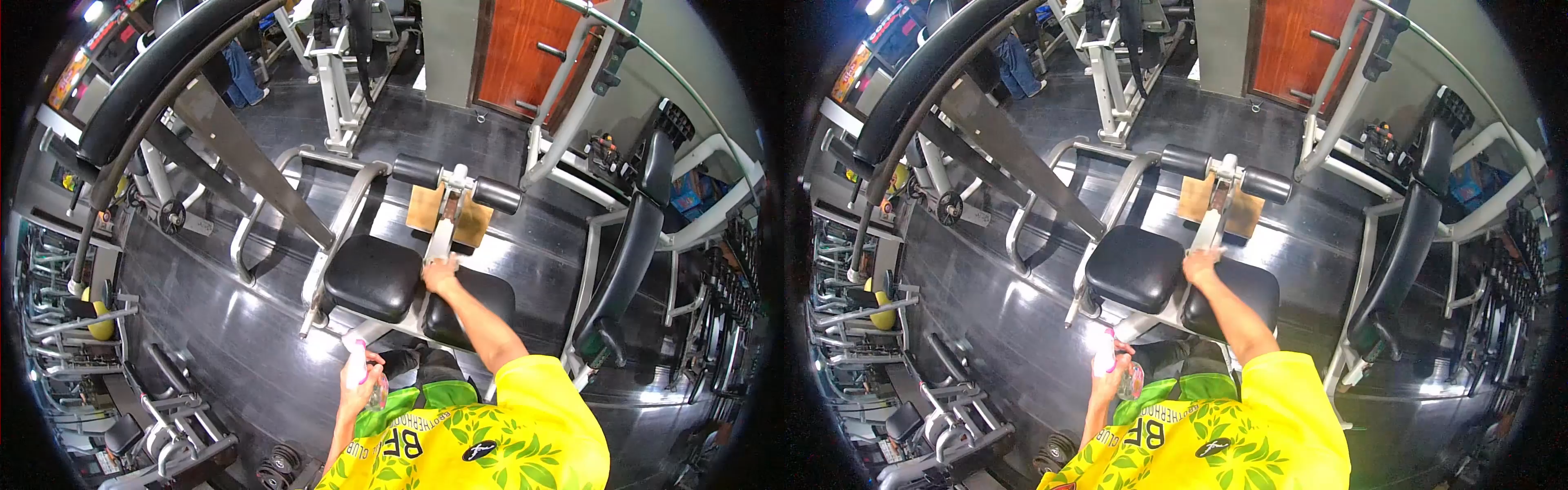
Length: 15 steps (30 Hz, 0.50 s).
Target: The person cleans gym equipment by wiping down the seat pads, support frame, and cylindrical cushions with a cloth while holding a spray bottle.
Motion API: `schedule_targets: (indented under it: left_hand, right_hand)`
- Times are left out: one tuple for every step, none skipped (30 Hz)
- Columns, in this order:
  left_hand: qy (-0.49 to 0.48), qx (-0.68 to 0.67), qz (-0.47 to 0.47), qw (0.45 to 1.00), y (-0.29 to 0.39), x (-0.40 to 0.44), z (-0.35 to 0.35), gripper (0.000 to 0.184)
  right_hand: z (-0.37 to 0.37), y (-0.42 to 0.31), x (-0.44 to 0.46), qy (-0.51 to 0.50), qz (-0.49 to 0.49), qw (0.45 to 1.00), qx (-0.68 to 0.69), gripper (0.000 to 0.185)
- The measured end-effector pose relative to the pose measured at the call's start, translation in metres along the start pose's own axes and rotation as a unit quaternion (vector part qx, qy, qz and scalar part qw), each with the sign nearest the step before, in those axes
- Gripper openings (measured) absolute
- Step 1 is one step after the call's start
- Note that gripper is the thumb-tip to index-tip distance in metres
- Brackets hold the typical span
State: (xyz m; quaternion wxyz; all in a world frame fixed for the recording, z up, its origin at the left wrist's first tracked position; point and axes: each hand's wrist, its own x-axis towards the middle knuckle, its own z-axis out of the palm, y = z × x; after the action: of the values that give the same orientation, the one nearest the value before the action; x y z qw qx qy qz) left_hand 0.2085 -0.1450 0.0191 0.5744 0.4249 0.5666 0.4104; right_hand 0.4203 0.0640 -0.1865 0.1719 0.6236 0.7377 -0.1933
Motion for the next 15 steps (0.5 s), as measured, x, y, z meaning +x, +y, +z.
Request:
schedule_targets:
  left_hand:
    - [0.001, 0.000, -0.001, 1.000, 0.000, -0.002, 0.002, 0.018]
    - [0.004, 0.000, 0.001, 1.000, 0.000, -0.003, 0.003, 0.018]
    - [0.006, 0.000, 0.002, 1.000, 0.000, -0.004, 0.003, 0.018]
    - [0.005, -0.002, 0.002, 1.000, 0.001, -0.003, 0.002, 0.018]
    - [0.002, -0.014, 0.006, 1.000, 0.001, -0.003, 0.003, 0.018]
    - [0.000, -0.028, 0.010, 1.000, 0.001, -0.003, 0.004, 0.018]
    - [0.003, -0.031, 0.009, 0.999, 0.000, -0.003, 0.004, 0.018]
    - [-0.002, -0.027, -0.001, 1.000, -0.002, -0.002, 0.003, 0.019]
    - [-0.006, -0.022, -0.012, 1.000, -0.002, -0.001, 0.003, 0.019]
    - [-0.010, -0.006, -0.011, 1.000, -0.002, 0.000, 0.003, 0.020]
    - [-0.004, -0.008, -0.013, 1.000, -0.001, 0.002, 0.004, 0.020]
    - [-0.002, -0.018, -0.013, 1.000, 0.003, 0.005, 0.006, 0.020]
    - [-0.003, -0.028, -0.012, 1.000, 0.005, 0.006, 0.007, 0.020]
    - [-0.009, -0.025, 0.001, 1.000, -0.002, 0.010, 0.005, 0.019]
    - [-0.010, -0.026, 0.003, 1.000, -0.001, 0.011, 0.004, 0.019]
  right_hand:
    - [-0.003, -0.018, -0.005, -0.065, -0.055, 0.992, -0.097, 0.031]
    - [-0.001, -0.024, -0.011, -0.042, -0.048, 0.994, -0.090, 0.030]
    - [0.002, -0.029, -0.017, -0.020, -0.041, 0.995, -0.083, 0.030]
    - [-0.003, -0.032, -0.028, -0.025, -0.063, 0.993, -0.094, 0.029]
    - [-0.007, -0.034, -0.041, -0.030, -0.086, 0.990, -0.105, 0.028]
    - [-0.012, -0.036, -0.053, -0.033, -0.102, 0.990, -0.093, 0.029]
    - [-0.010, -0.041, -0.063, -0.031, -0.119, 0.985, -0.122, 0.029]
    - [-0.009, -0.045, -0.072, -0.029, -0.132, 0.985, -0.111, 0.029]
    - [-0.010, -0.050, -0.081, -0.025, -0.146, 0.984, -0.099, 0.028]
    - [-0.012, -0.052, -0.089, -0.027, -0.152, 0.983, -0.101, 0.028]
    - [-0.014, -0.051, -0.099, -0.021, -0.169, 0.982, -0.086, 0.028]
    - [-0.017, -0.051, -0.107, -0.016, -0.185, 0.980, -0.070, 0.027]
    - [-0.018, -0.052, -0.114, -0.016, -0.187, 0.979, -0.072, 0.027]
    - [-0.019, -0.052, -0.121, -0.004, -0.208, 0.976, -0.057, 0.026]
    - [-0.019, -0.052, -0.128, 0.007, -0.227, 0.973, -0.041, 0.026]
